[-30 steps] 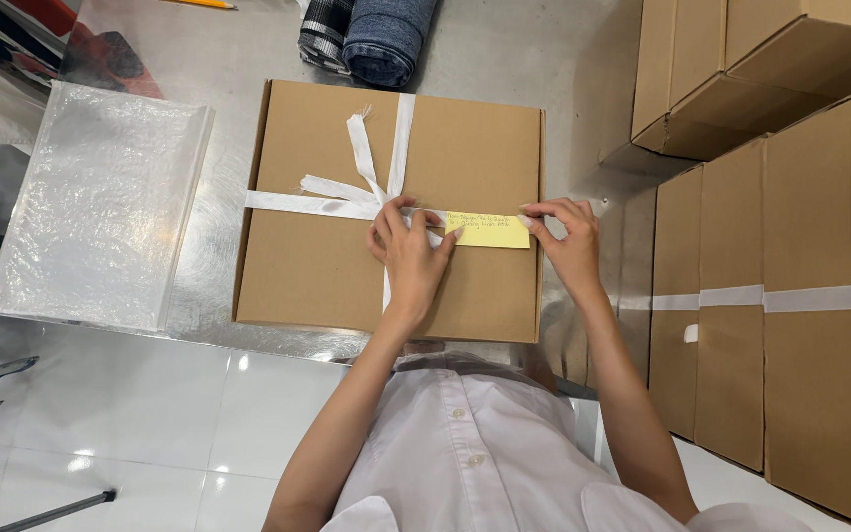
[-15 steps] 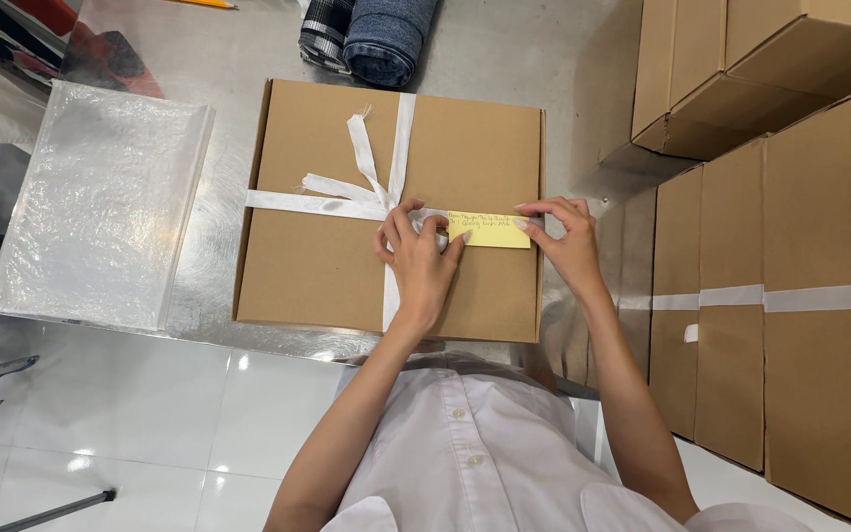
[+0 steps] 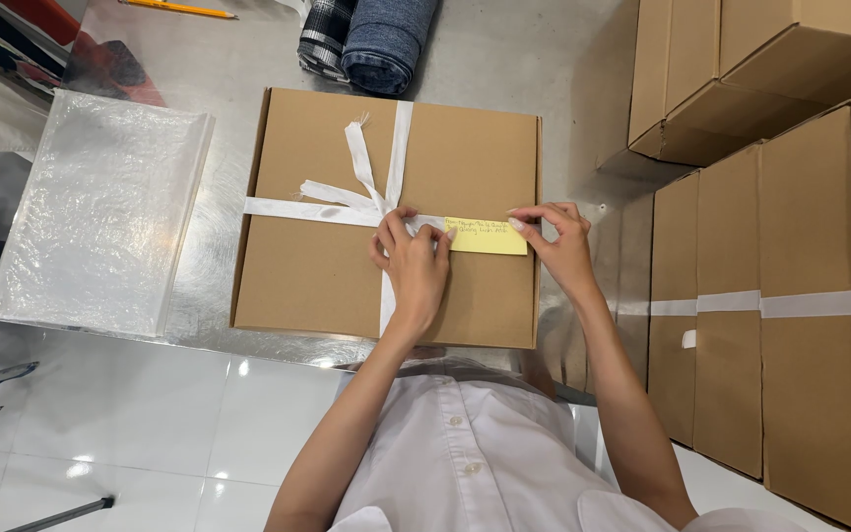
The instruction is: The person picks up a yellow sticky note and a pencil, then writes on the note while holding it over a cardboard box. After writing, the person places the note onto the box and presses it down to secure it.
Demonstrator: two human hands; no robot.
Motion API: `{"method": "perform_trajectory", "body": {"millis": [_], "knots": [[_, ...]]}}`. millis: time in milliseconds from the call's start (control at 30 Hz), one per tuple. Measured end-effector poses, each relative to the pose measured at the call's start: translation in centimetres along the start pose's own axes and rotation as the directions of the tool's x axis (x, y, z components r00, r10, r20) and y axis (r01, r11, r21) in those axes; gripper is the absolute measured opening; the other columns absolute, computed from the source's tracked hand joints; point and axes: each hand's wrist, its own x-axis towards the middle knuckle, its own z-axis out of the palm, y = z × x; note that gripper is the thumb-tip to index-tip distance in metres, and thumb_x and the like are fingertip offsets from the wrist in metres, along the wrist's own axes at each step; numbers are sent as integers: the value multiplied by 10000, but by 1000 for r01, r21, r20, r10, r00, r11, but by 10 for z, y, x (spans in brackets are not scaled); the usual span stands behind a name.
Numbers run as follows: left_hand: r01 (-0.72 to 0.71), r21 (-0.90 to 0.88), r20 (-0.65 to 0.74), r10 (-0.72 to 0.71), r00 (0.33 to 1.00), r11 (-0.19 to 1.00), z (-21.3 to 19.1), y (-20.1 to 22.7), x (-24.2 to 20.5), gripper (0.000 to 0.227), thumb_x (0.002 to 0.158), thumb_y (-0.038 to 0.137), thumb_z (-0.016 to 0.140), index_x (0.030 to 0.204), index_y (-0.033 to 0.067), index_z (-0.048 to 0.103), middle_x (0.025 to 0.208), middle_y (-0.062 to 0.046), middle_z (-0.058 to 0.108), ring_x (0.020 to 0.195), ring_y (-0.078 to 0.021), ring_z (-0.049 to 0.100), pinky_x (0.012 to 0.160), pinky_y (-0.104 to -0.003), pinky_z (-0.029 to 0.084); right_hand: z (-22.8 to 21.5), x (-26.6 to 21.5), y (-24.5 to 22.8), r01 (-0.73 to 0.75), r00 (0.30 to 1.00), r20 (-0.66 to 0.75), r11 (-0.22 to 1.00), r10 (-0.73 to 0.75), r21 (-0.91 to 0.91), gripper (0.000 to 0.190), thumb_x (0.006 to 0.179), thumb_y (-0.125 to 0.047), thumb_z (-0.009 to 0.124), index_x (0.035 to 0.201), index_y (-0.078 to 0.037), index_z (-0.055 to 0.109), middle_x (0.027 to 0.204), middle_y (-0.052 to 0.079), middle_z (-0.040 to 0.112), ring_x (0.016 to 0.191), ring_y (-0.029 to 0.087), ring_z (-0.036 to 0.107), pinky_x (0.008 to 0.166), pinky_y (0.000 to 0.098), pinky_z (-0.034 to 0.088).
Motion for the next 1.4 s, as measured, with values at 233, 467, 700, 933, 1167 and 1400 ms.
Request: {"method": "perform_trajectory", "body": {"millis": [233,467,700,933,1167,1400], "knots": [[-5,36,26,4,1000,999,6,-2,6,241,935,259,716,818,56,660,1272,-72,414,1344,-333,287,1113,-563,149,-1,3,-2,-17,1000,-5,1000,17,17,86,985,-211,731,1056,-238,772,916,-60,721,1023,166,582,1044,399,367],[-29,66,62,25,998,997,6,0,11,241,938,269,702,820,62,666,1220,-60,401,1307,-322,297,1107,-546,155,-3,9,13,-13,1000,-15,999,13,36,90,998,-191,719,1070,-196,772,854,-16,740,999,200,612,1035,402,415],[-57,97,102,47,994,994,6,-4,19,208,898,234,743,818,52,680,1158,-50,388,1256,-316,316,1104,-544,179,-14,30,10,0,999,41,998,-2,56,107,1032,-184,686,1110,-168,758,853,14,746,984,236,630,1019,407,421],[-31,73,123,22,992,997,1,-3,17,240,903,274,731,827,54,674,1149,-45,381,1258,-319,323,1116,-537,192,-10,34,-6,25,993,110,998,-31,58,148,920,-88,761,1067,-105,771,786,87,750,854,262,633,931,416,448],[-35,18,72,34,997,999,5,-9,6,287,920,326,725,847,89,579,1209,-52,380,1274,-319,322,1112,-528,188,-2,4,19,-10,999,53,1000,9,21,220,845,-147,831,1050,-208,778,896,-25,752,953,209,628,997,372,408],[-89,15,-6,89,996,996,-4,-6,-6,373,879,325,783,1064,128,526,1277,-64,410,1299,-306,361,1099,-531,202,15,-8,22,34,999,-10,983,-37,-179,197,909,-208,786,1073,-311,746,1017,-128,646,1066,143,534,1034,412,275]]}}
